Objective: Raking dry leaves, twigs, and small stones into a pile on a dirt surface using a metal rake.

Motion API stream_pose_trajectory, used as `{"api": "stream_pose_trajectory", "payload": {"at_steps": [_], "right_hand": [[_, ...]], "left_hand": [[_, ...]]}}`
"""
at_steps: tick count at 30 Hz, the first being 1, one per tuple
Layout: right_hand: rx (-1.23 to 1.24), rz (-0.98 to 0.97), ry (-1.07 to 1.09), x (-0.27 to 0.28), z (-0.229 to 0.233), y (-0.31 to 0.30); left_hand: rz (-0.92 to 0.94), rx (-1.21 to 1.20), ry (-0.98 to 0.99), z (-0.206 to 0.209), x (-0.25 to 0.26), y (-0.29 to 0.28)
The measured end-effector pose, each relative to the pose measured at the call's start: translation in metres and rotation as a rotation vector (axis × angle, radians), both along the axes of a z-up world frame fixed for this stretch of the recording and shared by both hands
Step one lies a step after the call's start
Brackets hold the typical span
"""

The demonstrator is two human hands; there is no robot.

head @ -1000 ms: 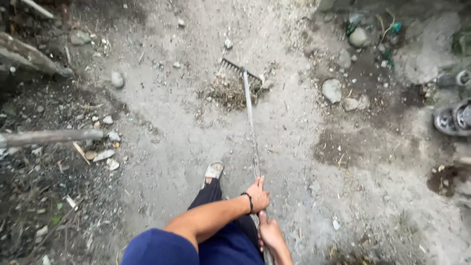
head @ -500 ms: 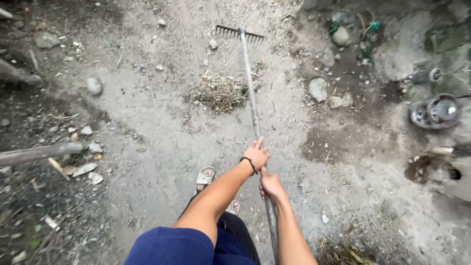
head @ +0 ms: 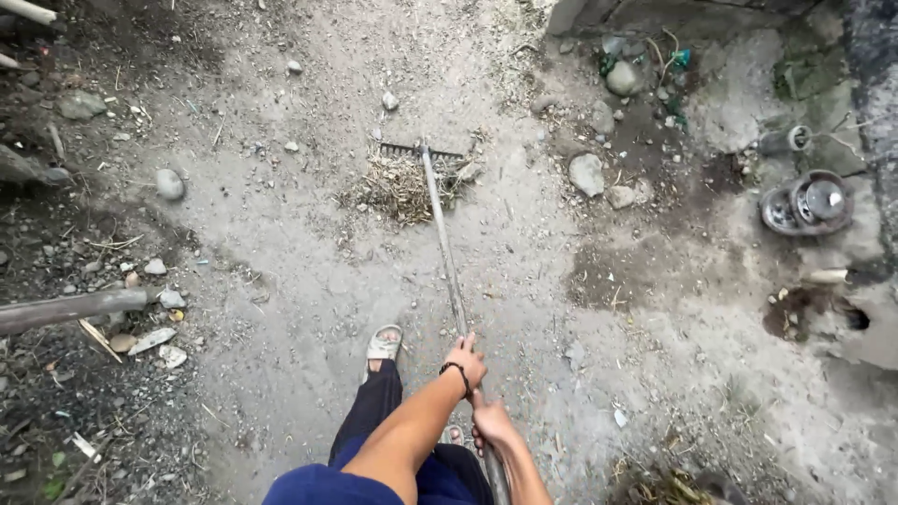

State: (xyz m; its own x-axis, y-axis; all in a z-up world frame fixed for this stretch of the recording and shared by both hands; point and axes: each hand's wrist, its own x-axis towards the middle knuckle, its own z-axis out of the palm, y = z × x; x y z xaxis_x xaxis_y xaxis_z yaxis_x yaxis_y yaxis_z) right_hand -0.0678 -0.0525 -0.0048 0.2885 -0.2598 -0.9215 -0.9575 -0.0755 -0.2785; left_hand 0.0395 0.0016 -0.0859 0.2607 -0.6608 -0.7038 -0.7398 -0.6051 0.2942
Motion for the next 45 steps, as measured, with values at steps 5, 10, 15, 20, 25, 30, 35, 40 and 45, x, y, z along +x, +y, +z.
{"api": "stream_pose_trajectory", "payload": {"at_steps": [5, 10, 15, 20, 25, 30, 35, 40, 45], "right_hand": [[0.021, -0.015, -0.033, -0.050, 0.017, -0.016], [0.028, 0.036, -0.138, -0.091, 0.001, -0.025], [-0.013, 0.208, -0.070, -0.207, 0.040, -0.067], [-0.237, 0.435, -0.093, -0.300, 0.014, -0.103], [-0.282, 0.477, -0.024, -0.291, 0.061, -0.095], [-0.294, 0.626, -0.082, -0.219, 0.112, -0.071], [-0.286, 0.667, -0.196, -0.130, 0.094, -0.049], [-0.116, 0.557, -0.300, -0.019, 0.064, -0.018], [-0.018, 0.462, -0.288, 0.075, 0.003, 0.025]], "left_hand": [[0.025, 0.065, 0.053, 0.005, -0.051, -0.026], [0.051, -0.006, -0.144, -0.001, -0.090, -0.019], [0.026, -0.176, -0.074, 0.034, -0.209, -0.045], [-0.106, -0.191, -0.071, 0.086, -0.264, -0.060], [-0.212, -0.185, -0.027, 0.121, -0.262, -0.056], [-0.183, -0.210, -0.247, 0.139, -0.210, -0.033], [-0.010, -0.336, -0.436, 0.104, -0.130, -0.001], [0.336, -0.370, -0.510, 0.086, -0.053, 0.043], [0.775, -0.213, -0.177, 0.052, -0.005, 0.085]]}}
